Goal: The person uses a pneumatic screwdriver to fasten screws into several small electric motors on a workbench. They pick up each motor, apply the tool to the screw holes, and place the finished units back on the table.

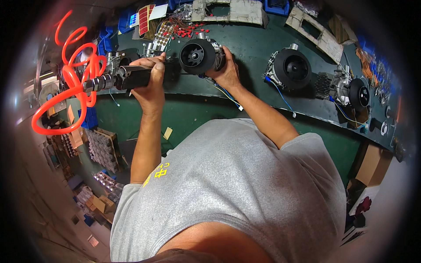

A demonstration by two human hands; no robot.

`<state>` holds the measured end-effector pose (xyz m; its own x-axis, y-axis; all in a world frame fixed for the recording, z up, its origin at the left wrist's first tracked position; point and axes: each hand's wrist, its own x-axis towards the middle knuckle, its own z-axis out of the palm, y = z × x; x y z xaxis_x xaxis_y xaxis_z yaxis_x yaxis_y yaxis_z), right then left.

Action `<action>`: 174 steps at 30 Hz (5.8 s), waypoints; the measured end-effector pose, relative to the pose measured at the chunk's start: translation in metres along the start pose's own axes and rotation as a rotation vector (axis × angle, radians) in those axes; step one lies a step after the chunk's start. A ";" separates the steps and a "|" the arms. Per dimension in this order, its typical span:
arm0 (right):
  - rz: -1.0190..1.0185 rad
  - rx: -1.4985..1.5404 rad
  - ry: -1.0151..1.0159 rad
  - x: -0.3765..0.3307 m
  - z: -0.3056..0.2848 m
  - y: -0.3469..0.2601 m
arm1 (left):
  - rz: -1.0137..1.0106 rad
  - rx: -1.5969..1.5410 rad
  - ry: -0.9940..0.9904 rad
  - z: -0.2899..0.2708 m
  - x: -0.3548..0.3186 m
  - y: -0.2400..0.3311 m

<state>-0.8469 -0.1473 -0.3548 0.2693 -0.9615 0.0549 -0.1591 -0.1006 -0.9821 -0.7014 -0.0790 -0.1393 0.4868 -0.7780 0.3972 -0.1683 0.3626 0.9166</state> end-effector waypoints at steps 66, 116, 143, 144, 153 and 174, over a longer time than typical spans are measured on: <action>-0.014 0.019 0.006 0.000 0.005 0.007 | 0.020 -0.018 -0.195 -0.015 0.003 -0.017; -0.033 -0.063 0.016 -0.003 0.003 0.004 | -0.009 -0.065 -0.148 -0.008 -0.001 -0.004; -0.114 0.436 -0.113 -0.008 -0.005 -0.012 | 0.161 -0.113 -0.180 0.032 -0.030 0.017; -0.125 0.455 -0.138 -0.008 -0.006 -0.013 | 0.149 -0.103 -0.176 0.032 -0.031 0.014; -0.169 0.440 -0.050 -0.008 0.003 0.005 | 0.124 -0.018 -0.170 0.035 -0.037 0.002; -0.045 0.489 -0.078 -0.012 0.004 0.000 | -0.102 -0.001 -0.406 0.061 -0.008 0.017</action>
<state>-0.8459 -0.1346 -0.3562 0.3392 -0.9349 0.1044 0.3138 0.0079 -0.9495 -0.7600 -0.0980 -0.1245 0.1239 -0.9488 0.2905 -0.1359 0.2738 0.9521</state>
